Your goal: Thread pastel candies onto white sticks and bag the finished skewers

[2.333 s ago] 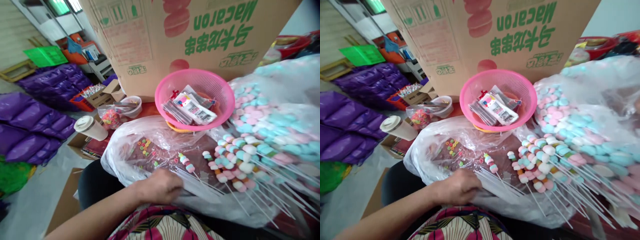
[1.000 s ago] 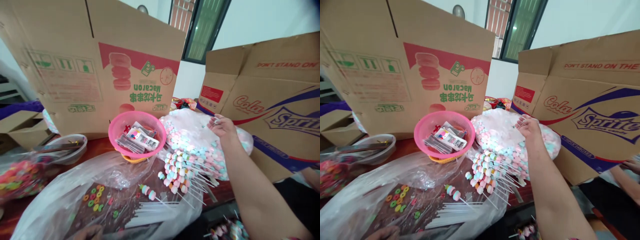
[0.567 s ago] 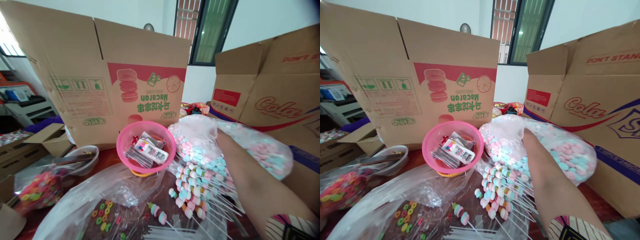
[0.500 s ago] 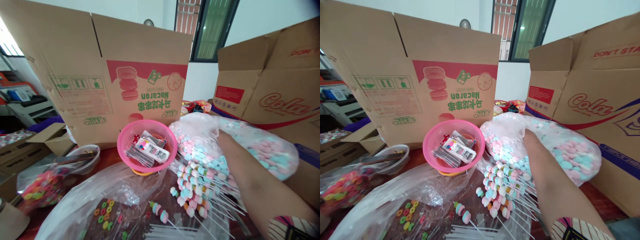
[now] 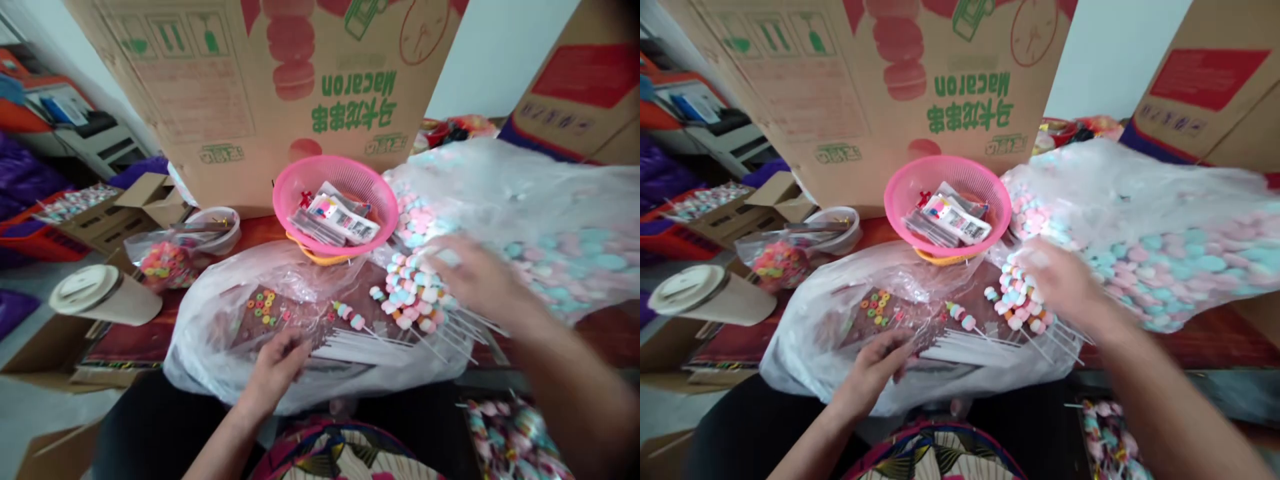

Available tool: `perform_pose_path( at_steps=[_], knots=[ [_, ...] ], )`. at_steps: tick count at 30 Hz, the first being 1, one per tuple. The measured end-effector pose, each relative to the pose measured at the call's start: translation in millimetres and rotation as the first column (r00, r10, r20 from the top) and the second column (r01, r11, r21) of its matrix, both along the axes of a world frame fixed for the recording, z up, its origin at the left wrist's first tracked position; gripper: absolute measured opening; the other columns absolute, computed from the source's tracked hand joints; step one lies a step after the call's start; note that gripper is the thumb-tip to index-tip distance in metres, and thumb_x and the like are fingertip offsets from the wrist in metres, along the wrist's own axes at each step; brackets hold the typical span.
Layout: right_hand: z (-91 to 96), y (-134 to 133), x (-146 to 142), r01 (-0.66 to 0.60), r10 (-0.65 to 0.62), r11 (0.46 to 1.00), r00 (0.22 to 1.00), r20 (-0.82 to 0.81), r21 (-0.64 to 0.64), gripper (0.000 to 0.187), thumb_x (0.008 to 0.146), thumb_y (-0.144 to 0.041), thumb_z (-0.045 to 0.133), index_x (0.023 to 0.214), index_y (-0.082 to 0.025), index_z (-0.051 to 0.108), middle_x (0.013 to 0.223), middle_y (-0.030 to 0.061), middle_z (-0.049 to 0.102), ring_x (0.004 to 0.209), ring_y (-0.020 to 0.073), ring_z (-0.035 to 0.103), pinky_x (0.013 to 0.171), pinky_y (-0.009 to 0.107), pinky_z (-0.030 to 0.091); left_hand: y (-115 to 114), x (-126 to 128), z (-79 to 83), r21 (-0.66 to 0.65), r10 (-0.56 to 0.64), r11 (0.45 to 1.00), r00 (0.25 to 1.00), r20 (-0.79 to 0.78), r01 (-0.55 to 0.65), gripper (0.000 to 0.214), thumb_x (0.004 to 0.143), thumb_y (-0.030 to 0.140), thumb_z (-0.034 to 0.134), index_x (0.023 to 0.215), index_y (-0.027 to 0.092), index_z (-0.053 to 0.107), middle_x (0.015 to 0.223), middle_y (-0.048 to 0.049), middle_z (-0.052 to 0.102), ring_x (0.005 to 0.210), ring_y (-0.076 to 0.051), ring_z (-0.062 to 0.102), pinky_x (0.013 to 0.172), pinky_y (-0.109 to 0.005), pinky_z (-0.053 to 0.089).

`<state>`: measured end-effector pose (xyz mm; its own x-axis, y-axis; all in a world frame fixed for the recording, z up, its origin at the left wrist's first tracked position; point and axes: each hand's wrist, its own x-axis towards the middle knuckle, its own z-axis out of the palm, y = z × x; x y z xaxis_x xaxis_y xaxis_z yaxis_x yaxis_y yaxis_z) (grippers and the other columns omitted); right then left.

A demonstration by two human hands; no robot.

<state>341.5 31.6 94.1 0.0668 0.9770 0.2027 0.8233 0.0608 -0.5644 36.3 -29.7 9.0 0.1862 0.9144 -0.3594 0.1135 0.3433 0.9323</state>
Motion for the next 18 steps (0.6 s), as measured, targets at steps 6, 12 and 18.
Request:
perform_pose_path(
  at_steps=[6, 12, 18],
  knots=[
    [-69.2, -42.5, -151.1, -0.520, 0.520, 0.834, 0.852, -0.051, -0.182, 0.032, 0.081, -0.011, 0.048, 0.112, -0.015, 0.057, 0.108, 0.0110, 0.062, 0.093, 0.0186, 0.058, 0.079, 0.029, 0.045, 17.9, 16.1, -9.1, -0.279, 0.150, 0.959, 0.912, 0.383, -0.041, 0.035, 0.065, 0.035, 0.075, 0.089, 0.015, 0.059, 0.068, 0.0000, 0.061, 0.055, -0.012, 0.059, 0.053, -0.025, 0.050],
    [-77.5, -42.2, -100.0, -0.145, 0.274, 0.944, 0.849, 0.453, -0.298, 0.024, 0.089, -0.019, 0.043, 0.094, -0.014, 0.065, 0.095, 0.0144, 0.065, 0.091, 0.0252, 0.058, 0.076, 0.035, 0.042, 34.4, -8.0, -33.6, 0.102, 0.185, 0.980, 0.969, -0.166, -0.170, 0.021, 0.066, 0.021, 0.070, 0.086, 0.018, 0.068, 0.064, 0.0024, 0.064, 0.052, -0.010, 0.056, 0.051, -0.020, 0.045],
    [-110.0, -46.0, -74.5, -0.102, 0.278, 0.932, 0.817, 0.504, -0.349, 0.030, 0.090, -0.014, 0.037, 0.085, -0.015, 0.067, 0.090, 0.0111, 0.066, 0.090, 0.0237, 0.057, 0.075, 0.033, 0.038, 27.0, -5.1, -20.6, -0.114, 0.268, 0.963, 0.925, 0.268, -0.246, 0.034, 0.059, 0.022, 0.074, 0.090, 0.013, 0.064, 0.069, -0.0006, 0.067, 0.061, -0.014, 0.065, 0.060, -0.025, 0.053]
  ],
)
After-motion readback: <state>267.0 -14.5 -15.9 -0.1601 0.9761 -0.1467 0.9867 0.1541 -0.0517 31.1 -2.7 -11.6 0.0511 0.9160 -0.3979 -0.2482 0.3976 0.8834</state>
